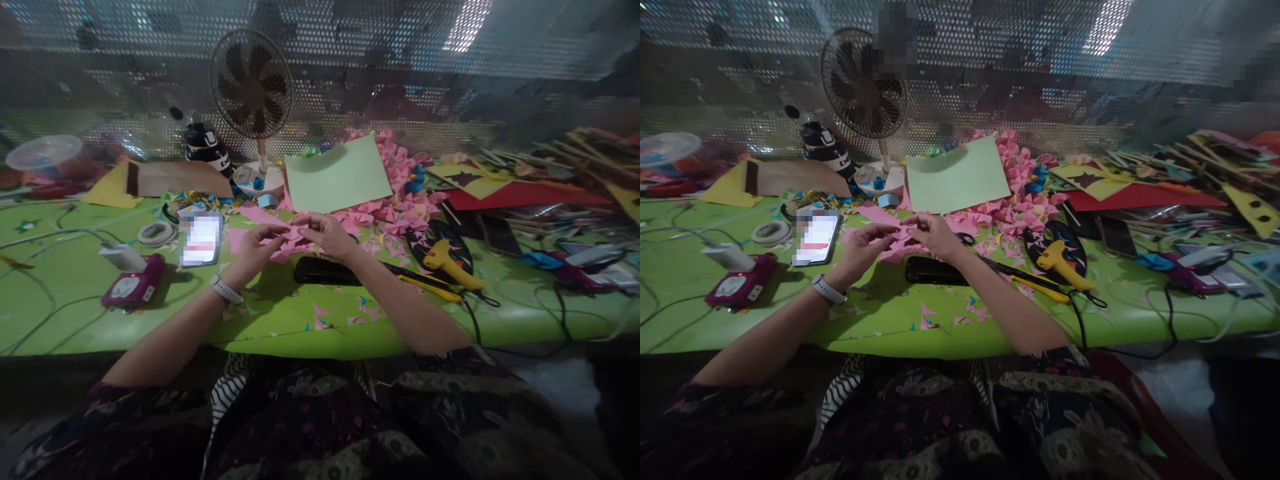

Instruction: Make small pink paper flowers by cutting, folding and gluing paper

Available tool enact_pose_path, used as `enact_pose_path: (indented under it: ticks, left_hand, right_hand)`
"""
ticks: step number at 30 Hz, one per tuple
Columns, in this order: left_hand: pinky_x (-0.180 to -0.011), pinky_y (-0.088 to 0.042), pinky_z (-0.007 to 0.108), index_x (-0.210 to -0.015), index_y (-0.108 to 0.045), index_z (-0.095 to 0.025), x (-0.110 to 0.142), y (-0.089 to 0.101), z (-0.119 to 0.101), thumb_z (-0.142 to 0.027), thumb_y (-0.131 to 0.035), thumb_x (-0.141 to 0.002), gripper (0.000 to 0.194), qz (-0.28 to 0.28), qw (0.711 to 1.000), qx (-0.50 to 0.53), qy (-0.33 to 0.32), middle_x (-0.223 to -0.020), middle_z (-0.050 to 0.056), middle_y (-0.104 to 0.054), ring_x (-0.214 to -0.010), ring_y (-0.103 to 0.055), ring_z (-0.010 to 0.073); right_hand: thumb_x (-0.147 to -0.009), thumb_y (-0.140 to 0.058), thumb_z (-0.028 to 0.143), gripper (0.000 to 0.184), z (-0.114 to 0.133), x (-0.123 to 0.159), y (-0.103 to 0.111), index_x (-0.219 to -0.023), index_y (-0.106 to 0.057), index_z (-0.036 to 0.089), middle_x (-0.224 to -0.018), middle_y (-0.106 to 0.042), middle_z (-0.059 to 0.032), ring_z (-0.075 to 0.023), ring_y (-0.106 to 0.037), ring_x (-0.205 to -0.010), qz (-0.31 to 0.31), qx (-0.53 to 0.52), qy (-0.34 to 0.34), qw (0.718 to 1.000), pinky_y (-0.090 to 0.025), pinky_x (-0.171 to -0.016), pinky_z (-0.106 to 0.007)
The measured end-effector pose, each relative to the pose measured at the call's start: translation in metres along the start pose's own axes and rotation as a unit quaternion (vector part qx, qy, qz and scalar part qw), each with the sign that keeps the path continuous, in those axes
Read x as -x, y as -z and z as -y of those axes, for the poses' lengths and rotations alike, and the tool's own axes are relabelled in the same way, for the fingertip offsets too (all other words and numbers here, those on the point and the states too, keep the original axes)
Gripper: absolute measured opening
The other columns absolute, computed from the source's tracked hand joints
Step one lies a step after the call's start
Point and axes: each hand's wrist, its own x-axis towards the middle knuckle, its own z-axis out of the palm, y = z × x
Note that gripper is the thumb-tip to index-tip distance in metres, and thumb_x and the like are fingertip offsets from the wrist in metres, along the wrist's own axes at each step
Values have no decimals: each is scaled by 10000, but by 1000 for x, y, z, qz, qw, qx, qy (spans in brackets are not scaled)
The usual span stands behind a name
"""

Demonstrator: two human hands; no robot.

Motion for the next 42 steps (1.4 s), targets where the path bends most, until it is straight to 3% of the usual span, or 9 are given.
enact_pose_path:
  ticks: [5, 15, 24, 42]
  left_hand:
    - [-615, -519, 259, -881, -766, -162, -3, 1, 2, -288, -778, -720, 205, -29, 999, -17, 0, -784, 56, -729, -672, -629, 138]
    - [-639, -510, 262, -892, -767, -183, -4, 1, 2, -284, -748, -750, 176, -10, 999, -22, -43, -816, 61, -733, -717, -640, 144]
    - [-568, -474, 243, -885, -765, -169, -4, -1, 2, -281, -744, -749, 177, -42, 998, -20, -46, -793, 60, -726, -674, -618, 135]
    - [-619, -523, 246, -935, -756, -172, -5, 1, 11, -266, -677, -822, 166, -23, 991, -62, -119, -842, 61, -727, -722, -653, 132]
  right_hand:
    - [-811, -659, 183, 191, 1, -1, 0, -993, -698, 140, -832, -722, -31, -118, -678, -760, 21, -49, -14, 998, -592, -742, -262]
    - [-793, -602, 93, 207, 9, 2, -1, -963, -704, 152, -810, -714, -31, -132, -686, -752, 16, -45, -35, 998, -612, -774, -308]
    - [-801, -622, 113, 260, 2, 0, 0, -1055, -663, 151, -862, -722, -28, -116, -694, -740, 22, -117, -44, 992, -602, -806, -309]
    - [-819, -658, 149, 108, 3, 1, 2, -915, -706, 165, -836, -732, -17, -113, -707, -734, 19, -98, -28, 995, -619, -786, -294]
